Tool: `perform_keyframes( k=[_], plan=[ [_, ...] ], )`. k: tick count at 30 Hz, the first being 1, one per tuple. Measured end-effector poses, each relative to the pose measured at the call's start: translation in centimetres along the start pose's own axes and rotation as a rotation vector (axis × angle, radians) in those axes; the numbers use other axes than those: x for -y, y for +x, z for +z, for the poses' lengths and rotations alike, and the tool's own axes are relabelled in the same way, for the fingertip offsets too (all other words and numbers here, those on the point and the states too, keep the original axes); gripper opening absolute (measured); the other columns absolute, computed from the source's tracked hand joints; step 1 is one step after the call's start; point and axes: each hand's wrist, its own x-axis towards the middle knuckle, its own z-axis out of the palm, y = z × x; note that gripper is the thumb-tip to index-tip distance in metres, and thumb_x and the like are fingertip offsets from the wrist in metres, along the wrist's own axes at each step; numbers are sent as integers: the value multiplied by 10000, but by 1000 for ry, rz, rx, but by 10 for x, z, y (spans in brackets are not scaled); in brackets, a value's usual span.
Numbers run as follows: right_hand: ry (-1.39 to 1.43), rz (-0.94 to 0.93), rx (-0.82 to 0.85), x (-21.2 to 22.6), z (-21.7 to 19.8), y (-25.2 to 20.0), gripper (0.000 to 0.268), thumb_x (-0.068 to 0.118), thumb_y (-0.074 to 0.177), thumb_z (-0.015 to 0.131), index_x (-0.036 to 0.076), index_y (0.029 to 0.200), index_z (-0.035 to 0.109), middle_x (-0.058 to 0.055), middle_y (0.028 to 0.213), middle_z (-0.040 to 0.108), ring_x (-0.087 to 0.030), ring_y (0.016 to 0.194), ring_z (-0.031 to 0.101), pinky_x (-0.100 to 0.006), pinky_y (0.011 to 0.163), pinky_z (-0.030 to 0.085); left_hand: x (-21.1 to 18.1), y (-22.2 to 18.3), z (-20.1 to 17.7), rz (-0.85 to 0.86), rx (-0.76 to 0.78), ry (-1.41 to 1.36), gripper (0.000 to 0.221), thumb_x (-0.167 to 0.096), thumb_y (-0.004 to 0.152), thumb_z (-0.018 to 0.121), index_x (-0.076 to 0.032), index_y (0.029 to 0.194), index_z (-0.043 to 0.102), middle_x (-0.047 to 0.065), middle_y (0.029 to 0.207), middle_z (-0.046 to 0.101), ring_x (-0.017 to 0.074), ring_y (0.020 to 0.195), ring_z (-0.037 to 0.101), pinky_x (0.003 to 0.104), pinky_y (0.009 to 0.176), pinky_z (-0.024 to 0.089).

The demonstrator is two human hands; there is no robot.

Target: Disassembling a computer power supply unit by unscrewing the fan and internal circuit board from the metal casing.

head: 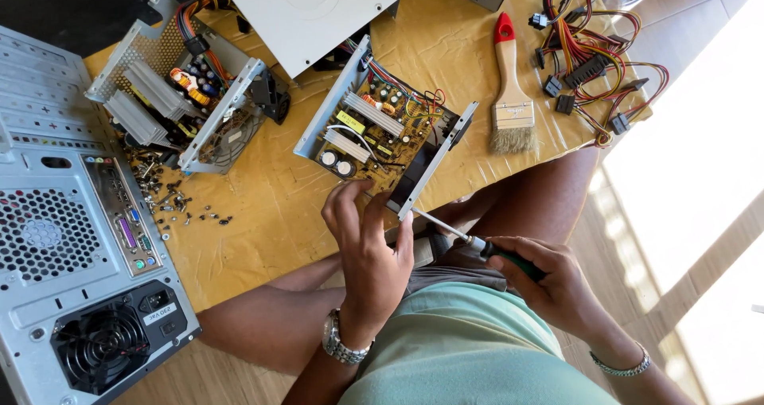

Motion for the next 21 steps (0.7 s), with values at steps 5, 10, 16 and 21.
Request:
perform_keyframes(
  k=[5, 10, 16, 21],
  plan=[
    [-4, -65, -15, 0, 2, 2, 300, 228, 951, 630, 33, 1169, 698, -36, 768, 751, -118, 478, 662, -240, 477, 507, 4, -2, 4, -4, 5, -35, 102, -73, 942, 702, -3, 932, 629, 199, 1230, 489, 372, 1231, 456, 548, 1042, 441],
    [-41, -58, -59, -8, 9, -1, 306, 220, 935, 662, 20, 1163, 701, -52, 843, 782, -137, 540, 676, -252, 521, 525, 4, -5, 8, 4, -16, -17, 98, -78, 954, 689, 16, 959, 663, 212, 1265, 508, 378, 1238, 477, 559, 1044, 455],
    [-67, -246, -174, -7, 17, 1, 313, 146, 914, 705, -37, 1167, 682, -100, 832, 742, -167, 583, 664, -239, 495, 512, 8, -11, 14, 16, -38, -56, 110, -42, 990, 631, -26, 1075, 700, 172, 1251, 539, 351, 1234, 484, 518, 1050, 457],
    [-436, -597, -369, -17, 25, 3, 282, 46, 923, 779, -26, 1178, 684, -151, 960, 762, -187, 658, 651, -268, 582, 516, 12, -12, 16, 63, -66, -68, 173, -83, 1033, 564, -6, 1090, 709, 166, 1205, 566, 347, 1186, 500, 497, 1021, 481]
  ],
)
